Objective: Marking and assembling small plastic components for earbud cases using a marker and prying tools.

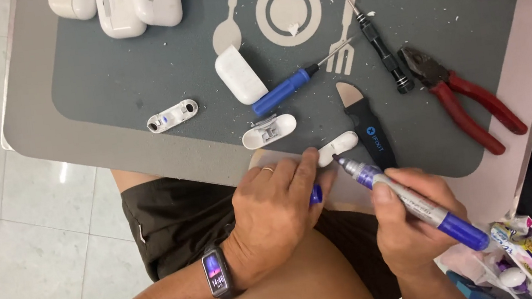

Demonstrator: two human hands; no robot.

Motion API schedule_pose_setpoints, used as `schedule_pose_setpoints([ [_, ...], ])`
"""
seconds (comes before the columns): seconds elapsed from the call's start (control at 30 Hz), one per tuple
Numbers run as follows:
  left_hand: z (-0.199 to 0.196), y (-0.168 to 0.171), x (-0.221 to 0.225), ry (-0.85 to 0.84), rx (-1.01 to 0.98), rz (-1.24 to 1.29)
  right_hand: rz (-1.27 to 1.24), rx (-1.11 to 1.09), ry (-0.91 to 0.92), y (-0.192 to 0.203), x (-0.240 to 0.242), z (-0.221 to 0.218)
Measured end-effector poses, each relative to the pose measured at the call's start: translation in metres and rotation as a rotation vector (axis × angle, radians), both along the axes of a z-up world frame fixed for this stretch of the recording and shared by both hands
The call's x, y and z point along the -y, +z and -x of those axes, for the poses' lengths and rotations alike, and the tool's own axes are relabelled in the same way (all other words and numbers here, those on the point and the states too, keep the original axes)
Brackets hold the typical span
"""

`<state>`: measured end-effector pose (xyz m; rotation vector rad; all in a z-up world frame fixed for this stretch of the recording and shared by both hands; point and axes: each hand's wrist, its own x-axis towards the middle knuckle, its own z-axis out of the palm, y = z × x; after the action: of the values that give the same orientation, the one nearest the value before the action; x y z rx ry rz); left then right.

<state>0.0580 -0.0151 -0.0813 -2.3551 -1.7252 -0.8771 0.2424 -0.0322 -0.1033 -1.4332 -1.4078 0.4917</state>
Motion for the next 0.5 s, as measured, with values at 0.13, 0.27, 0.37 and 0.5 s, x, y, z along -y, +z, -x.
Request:
schedule_pose_setpoints([
  [0.13,0.002,-0.001,-0.002,-0.015,0.089,0.090,0.085,-0.021,-0.065,0.007,-0.002,0.007],
  [0.27,0.002,-0.001,-0.003,-0.001,0.096,0.116,0.074,0.024,-0.074,0.006,-0.005,0.005],
  [0.37,0.003,0.000,-0.004,-0.010,0.093,0.129,0.073,0.054,-0.040,0.008,-0.007,0.004],
  [0.5,0.003,0.001,-0.004,-0.015,0.109,0.147,0.105,0.013,0.038,0.014,-0.008,-0.001],
])
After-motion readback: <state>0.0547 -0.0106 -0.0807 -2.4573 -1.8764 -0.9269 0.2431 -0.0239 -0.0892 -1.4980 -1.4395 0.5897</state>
